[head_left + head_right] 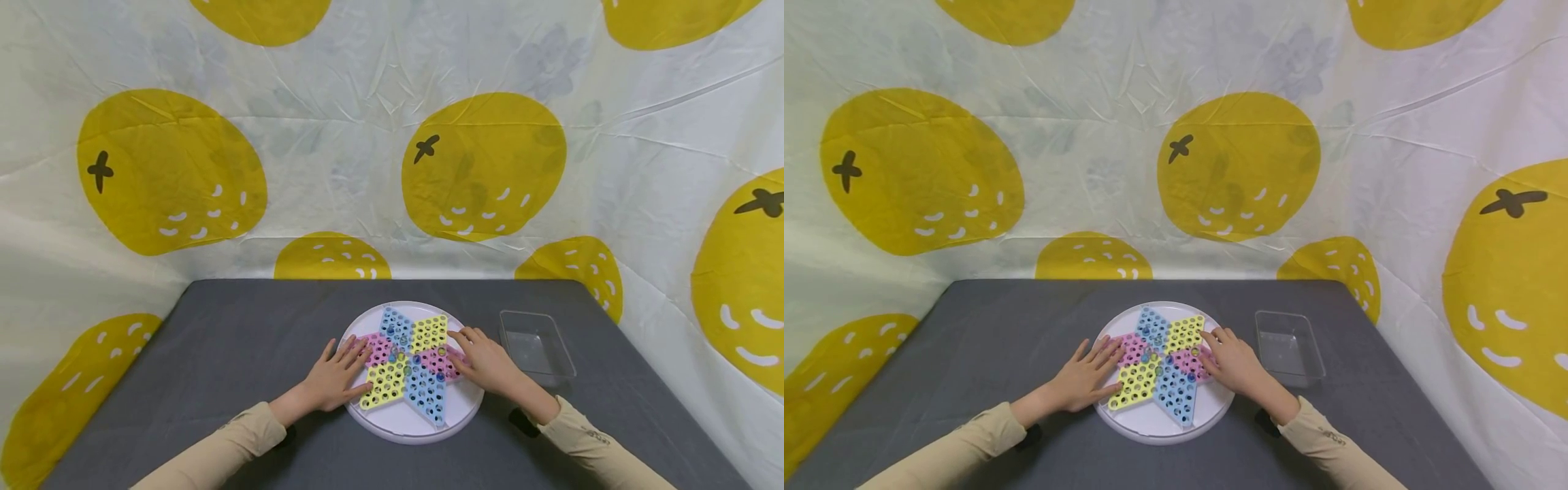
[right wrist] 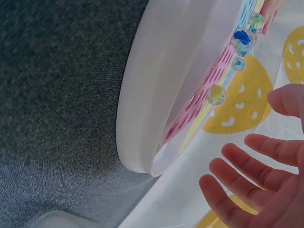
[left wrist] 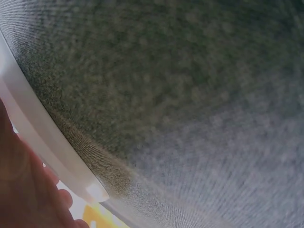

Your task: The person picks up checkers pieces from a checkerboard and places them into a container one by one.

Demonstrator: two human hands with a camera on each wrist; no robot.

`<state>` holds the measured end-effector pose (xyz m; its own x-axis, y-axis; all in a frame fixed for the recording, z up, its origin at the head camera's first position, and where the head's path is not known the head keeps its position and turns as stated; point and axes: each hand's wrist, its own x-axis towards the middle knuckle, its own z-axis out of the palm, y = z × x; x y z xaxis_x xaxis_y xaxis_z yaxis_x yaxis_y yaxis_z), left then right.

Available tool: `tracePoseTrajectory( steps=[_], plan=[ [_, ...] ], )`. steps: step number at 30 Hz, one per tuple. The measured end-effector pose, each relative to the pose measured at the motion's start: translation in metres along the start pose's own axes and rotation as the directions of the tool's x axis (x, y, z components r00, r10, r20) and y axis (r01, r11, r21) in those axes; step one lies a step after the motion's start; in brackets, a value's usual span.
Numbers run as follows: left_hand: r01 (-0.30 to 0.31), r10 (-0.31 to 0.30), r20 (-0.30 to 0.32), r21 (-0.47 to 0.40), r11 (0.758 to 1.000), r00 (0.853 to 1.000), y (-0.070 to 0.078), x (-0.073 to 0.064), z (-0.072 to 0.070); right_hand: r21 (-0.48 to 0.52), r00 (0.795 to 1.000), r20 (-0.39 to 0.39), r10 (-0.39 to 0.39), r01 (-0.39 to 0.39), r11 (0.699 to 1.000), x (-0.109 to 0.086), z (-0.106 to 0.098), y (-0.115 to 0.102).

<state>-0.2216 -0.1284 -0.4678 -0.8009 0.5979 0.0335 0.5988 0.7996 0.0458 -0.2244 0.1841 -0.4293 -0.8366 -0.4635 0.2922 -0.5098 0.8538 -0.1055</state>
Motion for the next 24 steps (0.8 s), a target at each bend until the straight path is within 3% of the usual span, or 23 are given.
tracePoseTrajectory(
  steps=[7, 14, 24],
  plan=[
    [0.005, -0.005, 0.015, 0.007, 1.000, 1.000, -0.001, 0.000, -0.001, 0.102, 1.000, 0.021, 0.020, -0.022, 0.995, 0.004, -0.001, 0.000],
    [0.012, -0.012, 0.028, 0.013, 1.000, 1.000, 0.002, 0.000, -0.003, 0.281, 0.999, 0.043, -0.020, 0.007, 0.960, 0.009, 0.004, 0.004],
    [0.003, -0.007, 0.058, 0.067, 0.998, 0.998, 0.003, 0.001, -0.003, 0.406, 0.998, 0.055, -0.037, 0.012, 0.914, 0.015, 0.010, 0.007]
  ],
)
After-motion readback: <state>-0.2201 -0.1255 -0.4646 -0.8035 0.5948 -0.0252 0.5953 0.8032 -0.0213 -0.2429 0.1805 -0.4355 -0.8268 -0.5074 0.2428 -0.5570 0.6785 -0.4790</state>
